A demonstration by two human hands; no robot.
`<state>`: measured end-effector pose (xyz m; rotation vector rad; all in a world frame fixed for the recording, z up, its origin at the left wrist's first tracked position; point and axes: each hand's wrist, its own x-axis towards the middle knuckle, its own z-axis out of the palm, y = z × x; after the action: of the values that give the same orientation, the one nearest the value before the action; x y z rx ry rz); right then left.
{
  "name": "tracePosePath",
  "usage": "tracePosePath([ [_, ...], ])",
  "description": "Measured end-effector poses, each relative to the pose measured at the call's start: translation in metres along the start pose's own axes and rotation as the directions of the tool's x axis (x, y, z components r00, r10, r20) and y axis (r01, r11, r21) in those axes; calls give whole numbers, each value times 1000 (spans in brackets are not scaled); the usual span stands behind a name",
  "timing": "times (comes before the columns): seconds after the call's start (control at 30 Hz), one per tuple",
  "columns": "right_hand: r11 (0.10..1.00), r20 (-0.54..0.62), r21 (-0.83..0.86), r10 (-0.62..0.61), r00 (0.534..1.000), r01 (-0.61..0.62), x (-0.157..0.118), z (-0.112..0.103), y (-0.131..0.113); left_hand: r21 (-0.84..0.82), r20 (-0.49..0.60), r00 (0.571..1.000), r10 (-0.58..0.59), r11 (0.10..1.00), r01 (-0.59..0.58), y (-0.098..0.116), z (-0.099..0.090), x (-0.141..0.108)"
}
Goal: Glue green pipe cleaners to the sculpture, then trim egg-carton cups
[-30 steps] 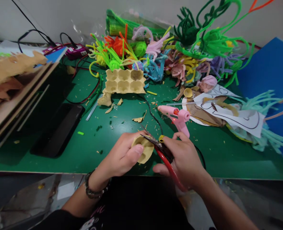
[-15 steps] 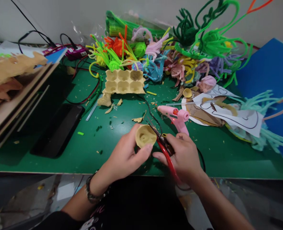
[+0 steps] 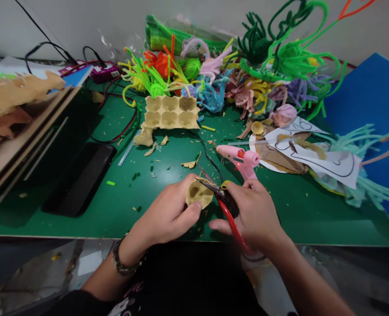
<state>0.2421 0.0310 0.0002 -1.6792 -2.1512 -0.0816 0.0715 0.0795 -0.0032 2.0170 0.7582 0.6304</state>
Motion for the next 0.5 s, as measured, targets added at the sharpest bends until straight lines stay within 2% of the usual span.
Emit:
tracePosePath([
  [0.13, 999, -55, -16, -49, 997, 48, 0, -1, 1, -29, 5, 1000, 1, 1000, -1, 0, -3, 0],
  [0.27, 1000, -60, 5, -27, 998, 28, -2, 1, 1, -59, 18, 1000, -6, 998, 7, -1, -5, -1],
  [0.4, 998, -40, 66, 19, 999, -16, -5, 3, 0, -134, -37, 999, -25, 991, 20, -2, -3, -3],
  [0.5, 998, -40, 58, 13, 999, -11, -4, 2, -1, -140, -73, 997, 8, 990, -18, -2, -2, -3],
])
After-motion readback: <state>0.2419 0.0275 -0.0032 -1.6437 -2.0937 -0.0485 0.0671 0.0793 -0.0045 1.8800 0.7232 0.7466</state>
